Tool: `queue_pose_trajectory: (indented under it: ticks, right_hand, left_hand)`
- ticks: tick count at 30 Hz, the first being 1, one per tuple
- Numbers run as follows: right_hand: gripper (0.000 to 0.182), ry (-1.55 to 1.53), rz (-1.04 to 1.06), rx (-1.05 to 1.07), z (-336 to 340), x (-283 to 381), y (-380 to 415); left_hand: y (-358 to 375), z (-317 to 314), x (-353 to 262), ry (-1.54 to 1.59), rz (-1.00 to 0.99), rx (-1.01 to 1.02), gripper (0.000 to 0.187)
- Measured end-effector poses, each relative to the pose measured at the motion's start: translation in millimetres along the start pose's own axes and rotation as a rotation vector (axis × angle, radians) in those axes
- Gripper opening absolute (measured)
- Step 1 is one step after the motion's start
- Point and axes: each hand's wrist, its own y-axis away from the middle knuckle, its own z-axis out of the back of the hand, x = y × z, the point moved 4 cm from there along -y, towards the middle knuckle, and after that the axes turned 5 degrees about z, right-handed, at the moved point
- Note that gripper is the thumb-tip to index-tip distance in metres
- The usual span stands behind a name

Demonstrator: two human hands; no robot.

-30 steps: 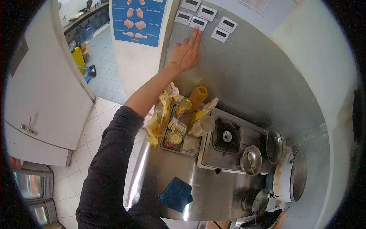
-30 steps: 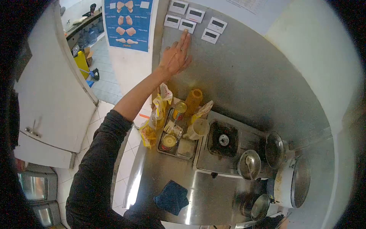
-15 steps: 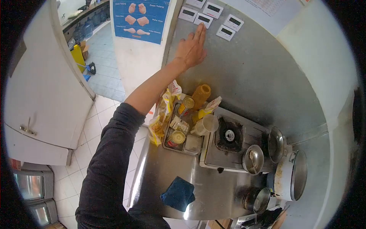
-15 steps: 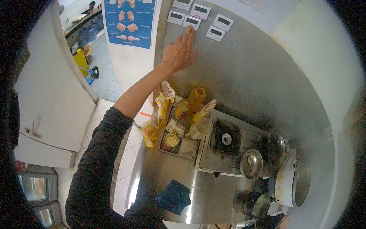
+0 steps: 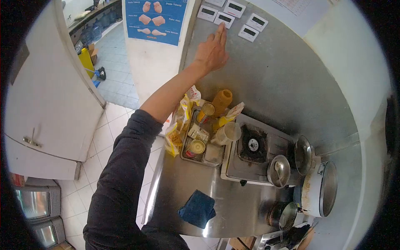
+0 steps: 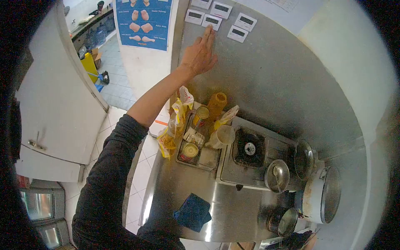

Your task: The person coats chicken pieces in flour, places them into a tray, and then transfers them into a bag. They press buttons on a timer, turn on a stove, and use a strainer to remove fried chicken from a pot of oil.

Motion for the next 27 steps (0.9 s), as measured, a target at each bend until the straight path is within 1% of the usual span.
queue_pose_trajectory:
  ticks: [6,18,21,27]
  right_hand:
    - [0.027,-0.009,-0.006,-0.001,4.1,-9.1,3.4]
    - [0.030,-0.011,-0.029,-0.001,16.1,-24.0,8.3]
    - [0.031,-0.011,-0.031,0.001,17.9,-25.7,8.4]
    - [0.032,-0.011,-0.039,0.002,24.6,-32.0,10.9]
  left_hand:
    - [0.2,3.7,-3.2,-0.082,-0.002,0.037,0.082]
    - [3.3,10.2,-4.5,-0.091,-0.022,0.029,0.089]
    - [1.5,10.7,-4.9,-0.098,-0.006,0.067,0.090]
    - [3.1,13.1,-5.0,-0.088,-0.009,0.047,0.090]
